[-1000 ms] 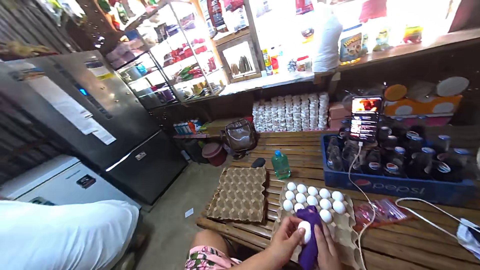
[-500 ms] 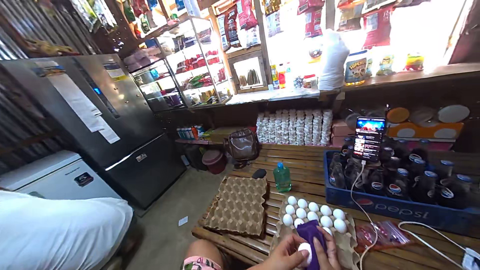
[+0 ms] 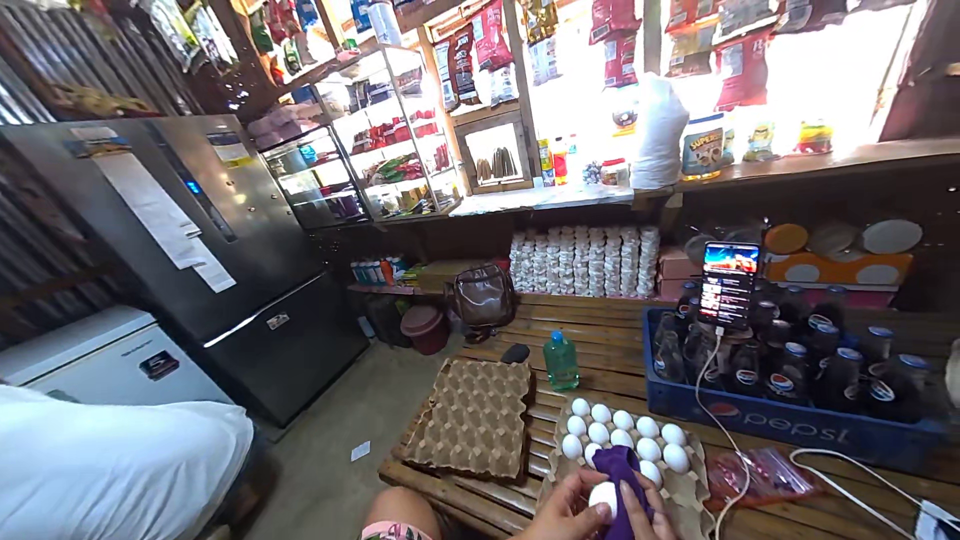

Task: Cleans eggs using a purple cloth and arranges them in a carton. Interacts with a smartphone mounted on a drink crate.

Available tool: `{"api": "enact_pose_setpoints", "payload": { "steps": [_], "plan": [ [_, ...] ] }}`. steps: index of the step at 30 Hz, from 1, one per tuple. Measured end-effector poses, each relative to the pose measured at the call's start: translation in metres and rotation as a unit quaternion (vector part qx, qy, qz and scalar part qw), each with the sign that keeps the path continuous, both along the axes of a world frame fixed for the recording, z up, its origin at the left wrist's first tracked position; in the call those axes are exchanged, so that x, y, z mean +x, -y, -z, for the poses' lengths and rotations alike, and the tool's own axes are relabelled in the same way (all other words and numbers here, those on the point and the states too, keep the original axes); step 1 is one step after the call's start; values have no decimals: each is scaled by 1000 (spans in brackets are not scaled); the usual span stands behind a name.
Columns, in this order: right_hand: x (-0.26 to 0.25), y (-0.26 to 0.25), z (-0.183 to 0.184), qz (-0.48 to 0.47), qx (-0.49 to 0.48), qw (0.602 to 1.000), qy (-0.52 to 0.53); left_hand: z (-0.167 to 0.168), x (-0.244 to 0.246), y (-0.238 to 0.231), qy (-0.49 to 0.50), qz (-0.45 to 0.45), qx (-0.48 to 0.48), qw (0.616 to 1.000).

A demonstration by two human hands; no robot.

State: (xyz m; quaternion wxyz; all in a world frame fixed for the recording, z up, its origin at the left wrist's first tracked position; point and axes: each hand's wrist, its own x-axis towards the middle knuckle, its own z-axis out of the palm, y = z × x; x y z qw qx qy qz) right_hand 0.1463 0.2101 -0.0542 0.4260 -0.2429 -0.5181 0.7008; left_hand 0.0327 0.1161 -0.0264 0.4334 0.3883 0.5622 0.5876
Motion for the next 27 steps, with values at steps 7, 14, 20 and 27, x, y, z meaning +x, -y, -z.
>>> {"api": "enact_pose_setpoints", "payload": {
  "steps": [7,14,20,27],
  "plan": [
    [1,3,0,-38,-23,999,-5,-1,2,-3,37,-67,-6,997],
    [2,6,1,-36,73,997,15,-2,2,1,1,-61,34,998],
    [3,2,-5,-50,-46,998,5,-3,3,2,-40,-49,54,997],
    [0,9,9,-45,155,987,12,-9,7,-3,53,-121,29,991]
  ]
}}
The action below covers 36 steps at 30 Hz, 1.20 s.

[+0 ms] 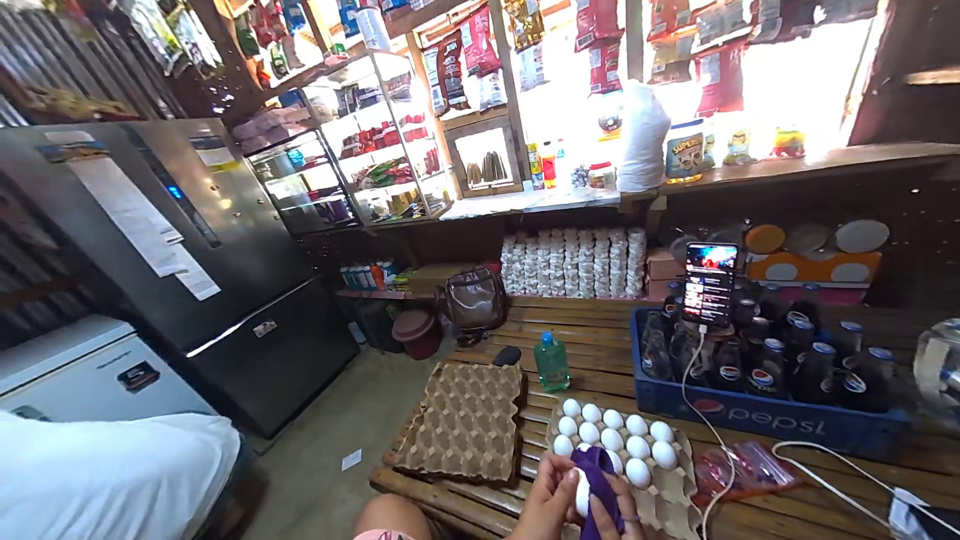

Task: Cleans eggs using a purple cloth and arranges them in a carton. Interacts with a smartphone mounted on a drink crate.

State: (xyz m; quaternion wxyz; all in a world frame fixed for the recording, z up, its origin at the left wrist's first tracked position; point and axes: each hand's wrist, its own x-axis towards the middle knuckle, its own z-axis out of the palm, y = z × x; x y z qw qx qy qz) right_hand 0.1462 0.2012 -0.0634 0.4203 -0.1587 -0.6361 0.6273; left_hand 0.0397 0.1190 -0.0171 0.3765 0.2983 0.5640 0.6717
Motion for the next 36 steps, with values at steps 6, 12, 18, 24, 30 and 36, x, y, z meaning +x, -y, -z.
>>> {"api": "enact_pose_setpoints", "payload": {
  "steps": [6,12,18,24,30,36],
  "plan": [
    [3,-2,-12,22,-152,988,-5,8,2,2,-32,37,9,999],
    [-3,2,2,46,31,997,-46,4,3,0,-29,10,-19,999],
    [-4,4,2,63,28,996,-51,4,4,1,-34,31,-11,999],
    [-3,-6,-2,70,-73,993,-61,6,2,3,-81,103,-18,991],
    [-1,-13,-8,87,-194,977,-25,8,-2,5,-111,131,-32,985],
    [-5,-1,9,76,60,995,-3,9,2,-1,-29,35,-32,998]
  ]
}}
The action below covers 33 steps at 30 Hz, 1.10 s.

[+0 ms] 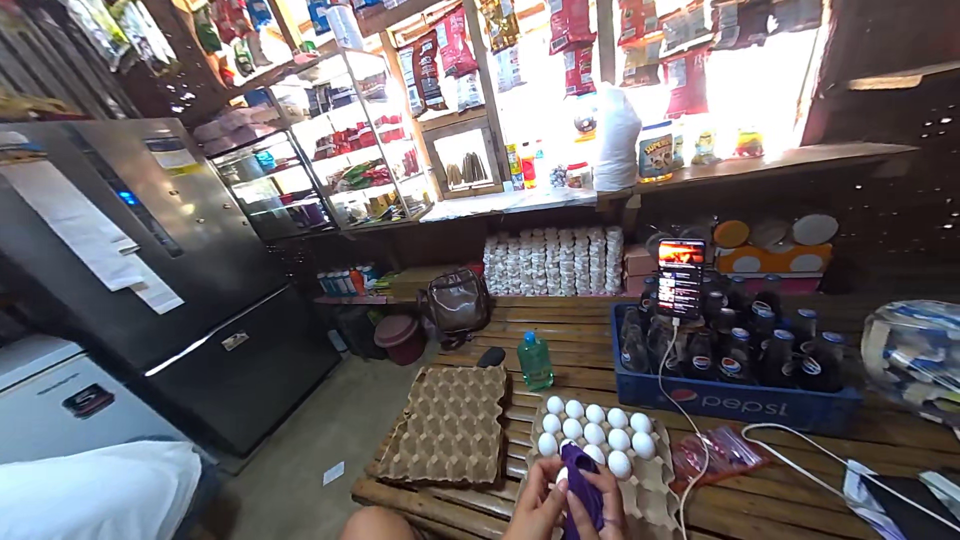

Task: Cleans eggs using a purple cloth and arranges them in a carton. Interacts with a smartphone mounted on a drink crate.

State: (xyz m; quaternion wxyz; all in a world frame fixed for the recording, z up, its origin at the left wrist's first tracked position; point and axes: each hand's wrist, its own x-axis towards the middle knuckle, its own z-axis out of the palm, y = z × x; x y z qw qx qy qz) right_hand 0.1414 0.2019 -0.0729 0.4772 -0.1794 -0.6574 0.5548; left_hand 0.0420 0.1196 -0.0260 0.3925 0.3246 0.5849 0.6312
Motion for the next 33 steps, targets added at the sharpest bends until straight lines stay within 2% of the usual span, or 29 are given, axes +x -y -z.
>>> {"api": "enact_pose_setpoints", "payload": {
  "steps": [3,8,10,12,15,17,22,26,31,33],
  "plan": [
    [1,-3,-2,-9,-44,999,-7,0,-1,3,4,33,3,999],
    [7,-11,-22,-18,-281,960,-14,-2,1,6,-23,78,-10,997],
    [7,-14,-22,-21,-310,950,12,-1,3,6,-13,67,-12,998],
    [6,-8,-18,-30,-257,966,20,0,4,4,25,32,-21,999],
    [4,0,-4,-36,-38,998,34,3,2,0,76,-21,-30,996],
    [4,-2,0,-21,29,998,53,4,0,1,66,-12,-33,997],
    [3,-10,-2,24,-45,997,57,12,-8,4,20,51,-32,998],
    [3,-15,-2,41,-121,991,32,6,-4,3,47,48,-39,997],
    [0,-5,6,40,69,996,42,5,-8,-1,130,-26,-31,991],
    [-2,-8,8,43,81,995,36,6,-9,0,135,-9,-33,990]
  ]
}}
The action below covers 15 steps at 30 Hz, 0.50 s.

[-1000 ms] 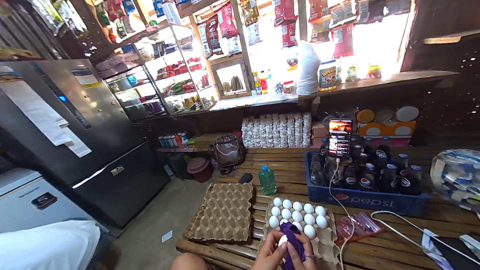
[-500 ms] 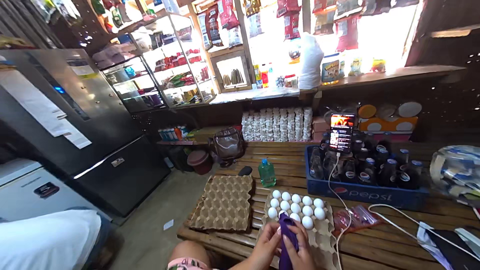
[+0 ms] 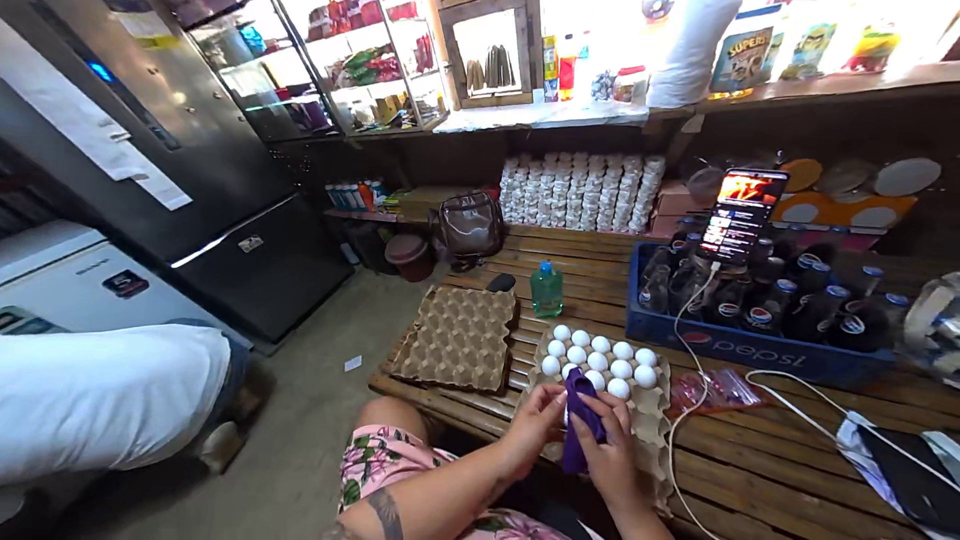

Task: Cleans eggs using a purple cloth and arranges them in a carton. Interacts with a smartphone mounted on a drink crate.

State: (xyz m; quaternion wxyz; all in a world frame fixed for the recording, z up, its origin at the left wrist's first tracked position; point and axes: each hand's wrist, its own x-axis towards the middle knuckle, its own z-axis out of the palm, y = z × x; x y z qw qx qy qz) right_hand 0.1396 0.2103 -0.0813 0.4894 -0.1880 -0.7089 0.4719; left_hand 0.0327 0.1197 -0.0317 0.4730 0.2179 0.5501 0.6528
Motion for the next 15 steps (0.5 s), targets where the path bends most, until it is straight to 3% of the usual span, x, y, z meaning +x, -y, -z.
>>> {"api": "enact_pose_setpoints", "payload": {
  "steps": [4,8,10,15],
  "plan": [
    [0,-7,-5,-23,-113,993,-40,1,0,3,-16,56,7,998],
    [-1,-7,-18,-21,-274,958,-84,-1,1,1,-32,57,7,998],
    [0,-3,-15,-26,-239,967,-83,-3,1,-2,-18,24,7,1000],
    [-3,-2,8,-35,3,999,-39,1,-3,-4,16,-16,-3,1000]
  ]
}}
